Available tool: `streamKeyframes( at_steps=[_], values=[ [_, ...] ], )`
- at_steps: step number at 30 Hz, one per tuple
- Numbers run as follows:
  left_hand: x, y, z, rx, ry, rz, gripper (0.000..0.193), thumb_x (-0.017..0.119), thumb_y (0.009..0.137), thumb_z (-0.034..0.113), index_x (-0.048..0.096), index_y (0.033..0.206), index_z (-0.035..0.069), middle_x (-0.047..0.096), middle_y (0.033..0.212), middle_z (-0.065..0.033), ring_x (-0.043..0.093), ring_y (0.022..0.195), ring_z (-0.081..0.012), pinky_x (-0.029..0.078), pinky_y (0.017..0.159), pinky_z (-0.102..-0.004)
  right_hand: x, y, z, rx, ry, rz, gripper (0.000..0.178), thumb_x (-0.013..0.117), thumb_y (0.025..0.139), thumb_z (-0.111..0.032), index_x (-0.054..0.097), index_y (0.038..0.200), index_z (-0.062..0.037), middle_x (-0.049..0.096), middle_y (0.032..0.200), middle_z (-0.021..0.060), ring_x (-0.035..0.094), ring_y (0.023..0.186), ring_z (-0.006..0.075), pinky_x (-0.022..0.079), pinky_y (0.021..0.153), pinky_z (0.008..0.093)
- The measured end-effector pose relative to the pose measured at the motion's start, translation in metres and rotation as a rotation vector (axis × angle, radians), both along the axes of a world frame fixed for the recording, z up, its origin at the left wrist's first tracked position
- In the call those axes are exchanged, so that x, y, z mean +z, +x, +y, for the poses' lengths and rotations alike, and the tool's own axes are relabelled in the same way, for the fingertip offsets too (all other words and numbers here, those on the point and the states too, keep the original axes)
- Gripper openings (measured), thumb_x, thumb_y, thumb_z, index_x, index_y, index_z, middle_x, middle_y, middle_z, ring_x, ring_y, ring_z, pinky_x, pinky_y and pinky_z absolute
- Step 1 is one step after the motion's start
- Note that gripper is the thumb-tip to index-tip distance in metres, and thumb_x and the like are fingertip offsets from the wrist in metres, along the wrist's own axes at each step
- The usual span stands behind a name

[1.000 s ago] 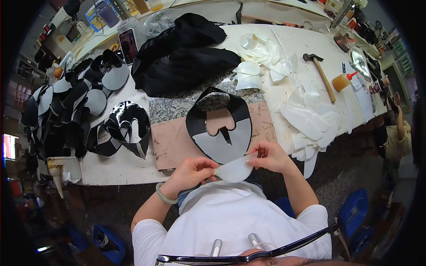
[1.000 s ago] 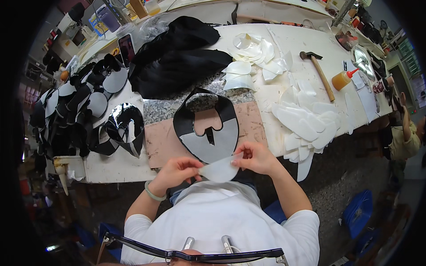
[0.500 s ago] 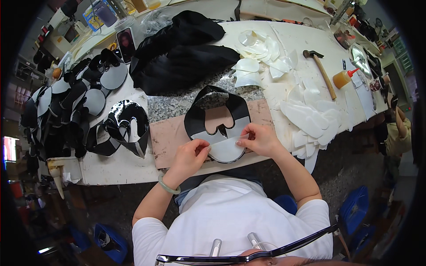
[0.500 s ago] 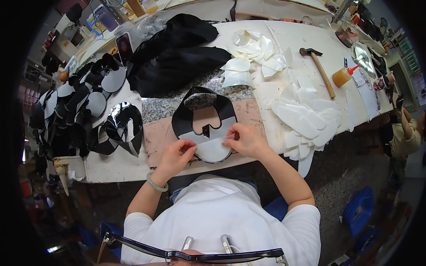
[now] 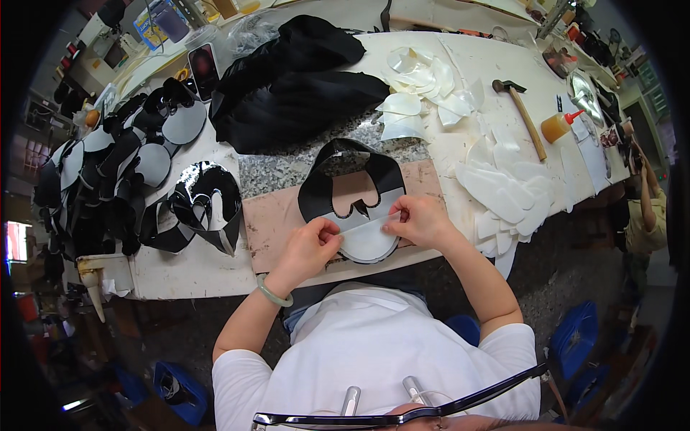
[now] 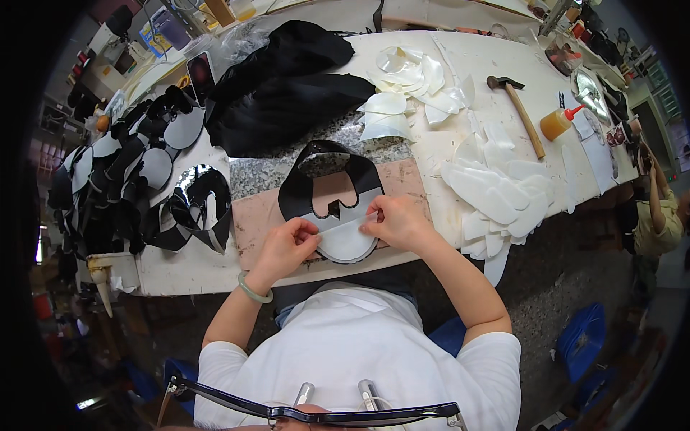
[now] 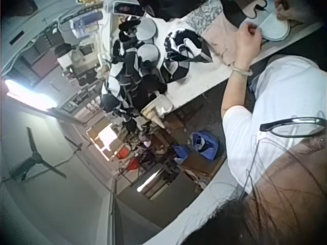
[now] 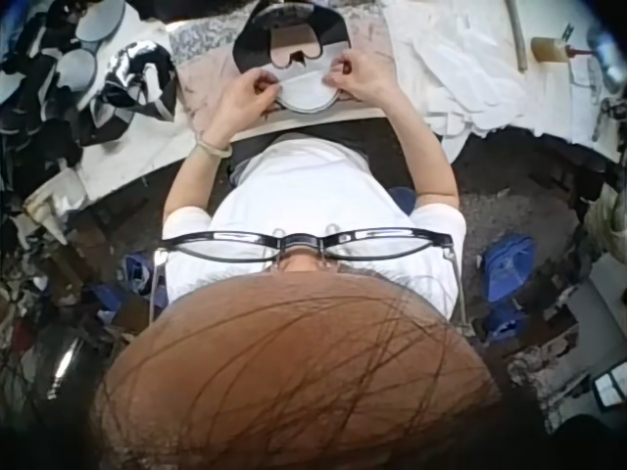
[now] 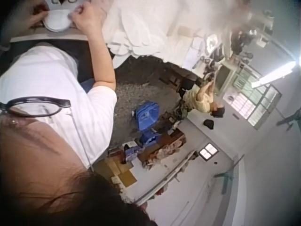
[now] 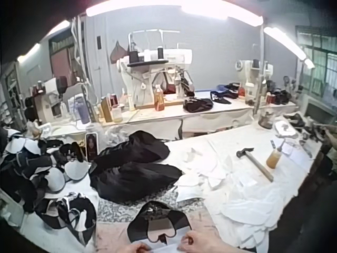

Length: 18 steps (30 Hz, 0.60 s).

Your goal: The person attaches white lining pieces to black shoe components, then folds and presses the edges together by hand.

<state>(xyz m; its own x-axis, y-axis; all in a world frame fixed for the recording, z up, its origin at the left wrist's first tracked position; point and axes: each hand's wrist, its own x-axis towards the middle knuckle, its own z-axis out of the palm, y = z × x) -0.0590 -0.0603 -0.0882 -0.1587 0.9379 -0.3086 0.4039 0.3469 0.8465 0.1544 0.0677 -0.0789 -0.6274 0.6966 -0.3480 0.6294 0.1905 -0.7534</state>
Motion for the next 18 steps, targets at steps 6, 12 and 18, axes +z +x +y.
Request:
streamKeyframes(
  at_steps=[6,12,18],
  values=[
    [0.006,0.0,0.009,-0.053,-0.029,0.107,0.02,0.067,0.079,0.012,0.061,0.091,-0.002,0.063,0.068,-0.0055,0.061,0.061,-0.0109,0.05,0.058,-0.0243,0.002,-0.002,0.005,0.081,0.134,-0.126,0.038,0.075,0.072,-0.03,0.06,0.09,-0.0006,0.064,0.081,0.0166,0.064,0.081,0.0299,0.05,0.071,0.0385],
    [0.014,-0.009,0.015,-0.174,-0.025,0.244,0.019,0.069,0.076,0.016,0.06,0.087,0.002,0.06,0.064,-0.0057,0.057,0.056,-0.0148,0.044,0.053,-0.0282,-0.001,0.011,0.007,0.088,0.146,-0.081,0.027,0.071,0.076,-0.023,0.055,0.084,-0.0024,0.064,0.081,0.0154,0.062,0.081,0.0323,0.048,0.072,0.0398],
    [0.017,-0.019,0.021,-0.234,-0.111,0.18,0.02,0.07,0.078,0.018,0.059,0.088,0.004,0.055,0.055,-0.0026,0.051,0.048,-0.0091,0.038,0.047,-0.0271,-0.019,0.002,-0.05,0.373,0.644,0.527,0.029,0.064,0.076,-0.006,0.06,0.104,-0.0004,0.06,0.105,0.0133,0.059,0.099,0.0282,0.049,0.084,0.0367]
  ],
)
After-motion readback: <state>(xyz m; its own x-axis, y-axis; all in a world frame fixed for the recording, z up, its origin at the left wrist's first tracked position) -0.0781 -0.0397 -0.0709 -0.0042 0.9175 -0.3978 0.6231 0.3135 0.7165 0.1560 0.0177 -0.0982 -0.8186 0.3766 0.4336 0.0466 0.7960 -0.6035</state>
